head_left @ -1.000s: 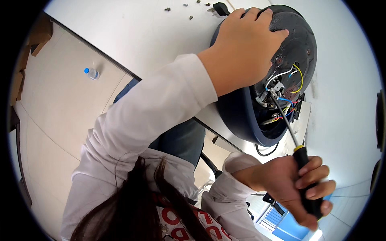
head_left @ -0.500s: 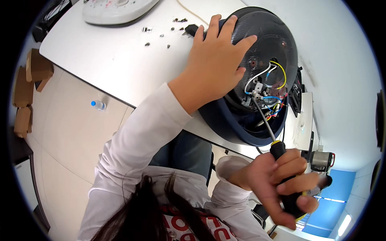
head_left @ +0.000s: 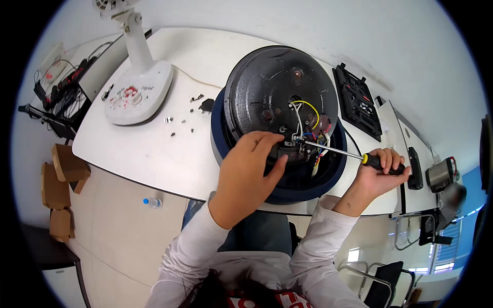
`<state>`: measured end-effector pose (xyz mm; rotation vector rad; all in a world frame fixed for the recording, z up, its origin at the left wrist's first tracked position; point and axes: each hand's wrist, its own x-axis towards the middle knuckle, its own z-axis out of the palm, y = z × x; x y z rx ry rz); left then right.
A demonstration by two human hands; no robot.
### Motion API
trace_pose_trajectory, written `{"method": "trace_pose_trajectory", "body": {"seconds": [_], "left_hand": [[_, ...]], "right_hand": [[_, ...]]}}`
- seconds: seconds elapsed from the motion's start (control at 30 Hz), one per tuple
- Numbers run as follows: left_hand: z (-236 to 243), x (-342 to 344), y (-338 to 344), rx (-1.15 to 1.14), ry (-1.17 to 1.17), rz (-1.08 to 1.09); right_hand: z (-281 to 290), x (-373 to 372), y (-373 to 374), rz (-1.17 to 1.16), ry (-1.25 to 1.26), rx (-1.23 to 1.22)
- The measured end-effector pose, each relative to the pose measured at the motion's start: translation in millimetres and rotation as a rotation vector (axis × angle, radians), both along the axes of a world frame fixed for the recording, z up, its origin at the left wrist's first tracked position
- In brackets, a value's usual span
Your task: The person uses a screwdriver to tighten screws on the internal wiring of a disassembled circular appliance base. They repeatedly adjust wires and fasten components while holding the device steady with the other hand.
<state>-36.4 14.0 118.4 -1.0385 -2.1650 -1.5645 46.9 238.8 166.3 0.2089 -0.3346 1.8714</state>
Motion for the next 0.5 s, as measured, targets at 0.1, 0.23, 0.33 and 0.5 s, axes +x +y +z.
{"method": "trace_pose_trajectory", "body": {"seconds": [0.1,0.23,0.33,0.5], "left_hand": [[8.4,4.0,13.4,-0.009,-0.034,-0.083],[12.4,3.2,27.6,-0.045,-0.212,-0.245],[14.5,-1.9,32.7,0.026,-0.353,-0.321],[27.3,-18.4,38.0,-0.183,-0.307,-0.475]], "right_hand": [[-8.7,-1.1,10.9,0.068,0.021,-0.075],[-18.4,-0.8,21.8,0.171,0.072,-0.168],[-22.9,0.5,23.7,0.195,0.089,-0.247],[-25.2,3.5,24.9,0.154,0.078,-0.305]]}}
